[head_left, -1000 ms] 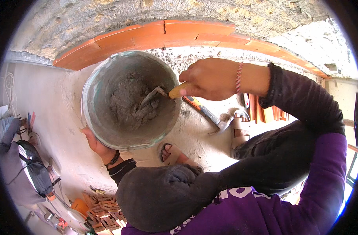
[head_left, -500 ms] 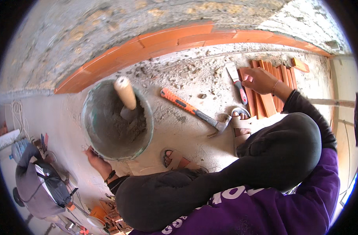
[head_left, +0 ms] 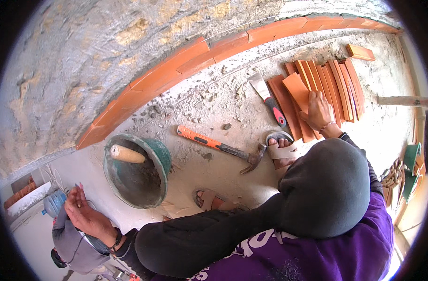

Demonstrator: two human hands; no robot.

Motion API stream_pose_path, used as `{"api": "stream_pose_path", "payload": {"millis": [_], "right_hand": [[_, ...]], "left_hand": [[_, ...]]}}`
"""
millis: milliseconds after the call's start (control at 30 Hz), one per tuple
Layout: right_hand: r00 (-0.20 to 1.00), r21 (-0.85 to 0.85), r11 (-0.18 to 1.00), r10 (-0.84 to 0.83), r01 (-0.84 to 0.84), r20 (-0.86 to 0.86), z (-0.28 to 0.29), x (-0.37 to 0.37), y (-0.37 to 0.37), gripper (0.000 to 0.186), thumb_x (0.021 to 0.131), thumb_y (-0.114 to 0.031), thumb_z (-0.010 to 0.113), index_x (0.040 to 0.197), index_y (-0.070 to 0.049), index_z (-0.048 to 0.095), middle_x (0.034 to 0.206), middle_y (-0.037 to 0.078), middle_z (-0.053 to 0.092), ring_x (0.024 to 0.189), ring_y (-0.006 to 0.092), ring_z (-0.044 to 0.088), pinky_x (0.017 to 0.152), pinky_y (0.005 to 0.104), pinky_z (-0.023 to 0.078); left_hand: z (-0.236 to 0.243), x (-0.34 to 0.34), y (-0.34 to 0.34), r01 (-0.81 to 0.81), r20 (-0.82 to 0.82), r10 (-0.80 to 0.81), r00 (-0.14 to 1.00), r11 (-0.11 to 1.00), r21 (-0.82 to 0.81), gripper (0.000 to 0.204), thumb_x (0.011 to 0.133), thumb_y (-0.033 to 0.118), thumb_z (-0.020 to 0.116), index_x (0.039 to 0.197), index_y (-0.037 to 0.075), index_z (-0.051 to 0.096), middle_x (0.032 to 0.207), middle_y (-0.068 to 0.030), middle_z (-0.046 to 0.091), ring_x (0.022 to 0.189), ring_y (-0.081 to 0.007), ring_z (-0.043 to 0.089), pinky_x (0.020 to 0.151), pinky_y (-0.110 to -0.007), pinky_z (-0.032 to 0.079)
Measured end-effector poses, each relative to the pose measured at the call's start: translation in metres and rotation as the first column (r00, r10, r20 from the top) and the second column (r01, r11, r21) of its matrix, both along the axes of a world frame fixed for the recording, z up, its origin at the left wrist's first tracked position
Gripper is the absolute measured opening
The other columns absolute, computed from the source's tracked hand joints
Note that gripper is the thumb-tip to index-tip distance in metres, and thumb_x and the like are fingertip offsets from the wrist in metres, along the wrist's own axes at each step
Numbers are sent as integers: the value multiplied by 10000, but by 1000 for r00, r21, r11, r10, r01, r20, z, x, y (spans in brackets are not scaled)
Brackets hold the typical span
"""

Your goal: The person scoops cement from a bucket with a trowel, applies it to a curved wall, and places terracotta tiles along the curve. They adjust tile positions by hand and tap them with a hammer to secure placement.

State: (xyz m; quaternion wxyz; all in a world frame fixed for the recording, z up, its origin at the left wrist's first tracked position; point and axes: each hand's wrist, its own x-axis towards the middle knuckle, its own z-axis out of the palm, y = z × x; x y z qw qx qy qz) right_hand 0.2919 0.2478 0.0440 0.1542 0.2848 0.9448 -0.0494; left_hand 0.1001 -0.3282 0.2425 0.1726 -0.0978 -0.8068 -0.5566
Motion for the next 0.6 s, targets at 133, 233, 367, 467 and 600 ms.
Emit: {"api": "stream_pose_path", "payload": {"millis": [133, 233, 367, 467, 600], "right_hand": [[976, -70, 997, -35, 21, -213, 13, -6, 13, 616, 732, -310, 757, 1162, 52, 504, 1008, 232, 610, 935, 378, 640, 822, 476, 521], [844, -677, 736, -364, 1, -395, 23, -36, 28, 595, 792, -291, 753, 1181, 79, 497, 1002, 174, 635, 873, 275, 671, 748, 374, 559], [502, -942, 182, -809, -283, -308, 26, -101, 3, 587, 839, -194, 741, 1250, 66, 413, 1032, 144, 632, 920, 234, 670, 764, 351, 601], [396, -915, 27, -896, -403, -201, 11, -146, -9, 529, 864, -194, 730, 1216, 38, 411, 1044, 130, 617, 874, 224, 679, 808, 387, 600], [294, -936, -140, -955, -324, 41, -9, -188, -21, 676, 827, -231, 782, 1208, 106, 338, 961, 184, 614, 781, 250, 690, 762, 362, 609]], "left_hand": [[41, -8, 80, 251, 97, -232, 968, 917, -312, 226, 1025, 143, 417, 1052, -14, 578, 1166, -191, 609, 1099, -259, 589, 1022, -435, 443], [45, -5, 157, 554, 387, -427, 817, 769, -319, 193, 969, 44, 422, 1043, -22, 588, 1173, -171, 619, 1125, -258, 582, 1007, -382, 432], [3, -13, 259, 853, 701, -542, 463, 488, -185, 268, 965, 143, 592, 1160, -41, 587, 1143, -123, 651, 1083, -165, 614, 950, -310, 468], [-59, -18, 295, 818, 815, -477, 329, 575, 6, 383, 1008, 298, 534, 1261, 10, 541, 1222, -114, 606, 1110, -192, 588, 967, -334, 444], [-121, -27, 338, 518, 879, -371, 301, 837, 176, 521, 1008, 349, 543, 1386, 9, 430, 1323, -138, 538, 1171, -256, 560, 1018, -395, 431]]}}
